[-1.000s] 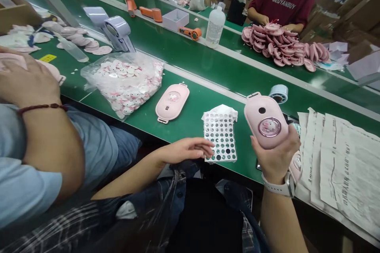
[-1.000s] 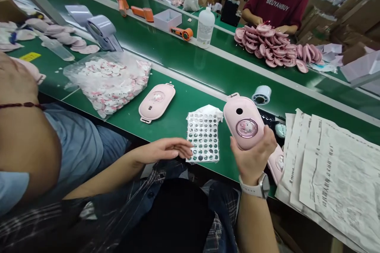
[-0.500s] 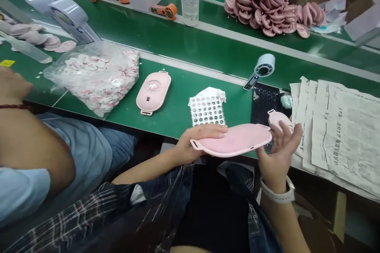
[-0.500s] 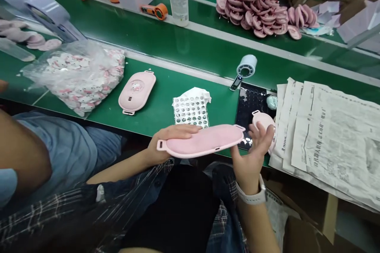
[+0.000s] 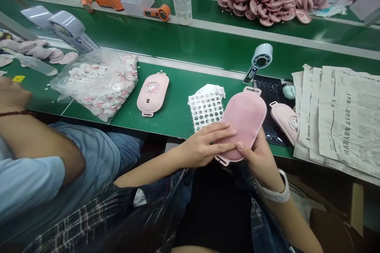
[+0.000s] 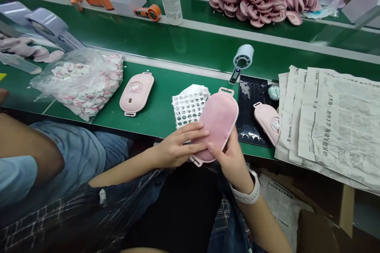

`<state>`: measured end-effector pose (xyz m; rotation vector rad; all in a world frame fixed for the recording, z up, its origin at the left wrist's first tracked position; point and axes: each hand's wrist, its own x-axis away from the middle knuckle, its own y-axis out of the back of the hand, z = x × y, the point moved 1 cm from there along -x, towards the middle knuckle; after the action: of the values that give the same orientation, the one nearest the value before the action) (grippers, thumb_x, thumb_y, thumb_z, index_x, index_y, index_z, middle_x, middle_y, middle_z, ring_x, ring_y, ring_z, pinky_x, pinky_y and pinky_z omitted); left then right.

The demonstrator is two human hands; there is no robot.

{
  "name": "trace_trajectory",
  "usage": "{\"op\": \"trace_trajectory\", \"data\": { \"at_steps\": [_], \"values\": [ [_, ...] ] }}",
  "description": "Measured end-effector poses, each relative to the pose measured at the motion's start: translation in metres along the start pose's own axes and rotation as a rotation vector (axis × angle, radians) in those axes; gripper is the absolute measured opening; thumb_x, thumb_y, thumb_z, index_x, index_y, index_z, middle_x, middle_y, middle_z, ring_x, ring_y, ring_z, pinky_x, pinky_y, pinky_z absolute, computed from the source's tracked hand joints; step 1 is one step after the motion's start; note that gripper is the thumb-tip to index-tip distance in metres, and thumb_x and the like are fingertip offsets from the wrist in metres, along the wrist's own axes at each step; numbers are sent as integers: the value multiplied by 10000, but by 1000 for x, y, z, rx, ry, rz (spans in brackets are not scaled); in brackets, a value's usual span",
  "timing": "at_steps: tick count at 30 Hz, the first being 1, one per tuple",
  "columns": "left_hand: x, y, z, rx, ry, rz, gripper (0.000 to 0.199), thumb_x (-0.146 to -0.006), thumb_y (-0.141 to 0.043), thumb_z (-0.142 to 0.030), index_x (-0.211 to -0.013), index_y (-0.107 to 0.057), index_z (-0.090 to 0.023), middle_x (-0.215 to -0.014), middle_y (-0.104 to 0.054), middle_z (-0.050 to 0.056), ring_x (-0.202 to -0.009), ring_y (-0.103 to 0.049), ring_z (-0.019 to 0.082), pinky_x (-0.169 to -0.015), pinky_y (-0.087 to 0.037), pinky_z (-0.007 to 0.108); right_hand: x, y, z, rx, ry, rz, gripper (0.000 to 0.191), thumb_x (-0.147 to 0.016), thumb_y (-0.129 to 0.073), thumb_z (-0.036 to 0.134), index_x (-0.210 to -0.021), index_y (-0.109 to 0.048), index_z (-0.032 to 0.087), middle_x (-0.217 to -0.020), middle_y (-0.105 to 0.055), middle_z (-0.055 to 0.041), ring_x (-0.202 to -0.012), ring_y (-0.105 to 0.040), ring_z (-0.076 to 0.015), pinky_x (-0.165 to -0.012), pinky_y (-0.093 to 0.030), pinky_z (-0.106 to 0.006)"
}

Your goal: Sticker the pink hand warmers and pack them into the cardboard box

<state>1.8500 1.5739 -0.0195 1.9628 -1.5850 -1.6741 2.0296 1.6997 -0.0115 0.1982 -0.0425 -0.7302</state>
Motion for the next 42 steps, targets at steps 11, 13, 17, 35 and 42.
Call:
{"op": "trace_trajectory", "data": {
  "at_steps": [11, 13, 17, 35, 42],
  "values": [
    [-13, 39, -33, -237, 325, 288, 395, -1048, -519, -493, -1169, -674, -151, -1082, -745, 87, -986, -688, 222, -868, -554, 365, 17, -18, 32, 561, 233, 485, 345, -1036, -481, 229, -1364, -584, 199, -1170, -730, -91, -1032, -694, -257, -890, -582, -421],
    [2, 33, -35, -162, 406, 420, 434, -1042, -507, -527, -1105, -688, -137, -1013, -737, 83, -910, -680, 211, -765, -526, 327, 23, -24, 24, 556, 167, 525, 317, -1034, -524, 281, -1334, -587, 199, -1200, -729, -93, -1045, -704, -266, -869, -587, -419],
    [41, 9, -35, -19, 494, 448, 335, -1015, -600, -470, -1075, -720, -163, -1003, -737, 52, -926, -680, 190, -787, -511, 305, 35, -29, -5, 570, 20, 596, 322, -1016, -608, 398, -1273, -617, 204, -1149, -757, -78, -951, -739, -273, -768, -592, -398],
    [157, -54, -50, -318, 795, -13, 354, -1076, -473, -375, -949, -762, -216, -941, -764, 15, -854, -623, 159, -819, -385, 345, 43, -105, -106, 658, 253, 615, 389, -1072, -495, 435, -1258, -655, 134, -1218, -708, -162, -1130, -686, -305, -973, -583, -443],
    [166, -57, -51, -317, 877, 59, 442, -1091, -401, -414, -923, -757, -212, -859, -718, 36, -824, -575, 173, -780, -329, 367, 46, -113, -101, 730, 221, 623, 345, -1068, -500, 339, -1265, -700, 139, -1198, -733, -142, -1059, -703, -291, -930, -589, -420]
  ]
}}
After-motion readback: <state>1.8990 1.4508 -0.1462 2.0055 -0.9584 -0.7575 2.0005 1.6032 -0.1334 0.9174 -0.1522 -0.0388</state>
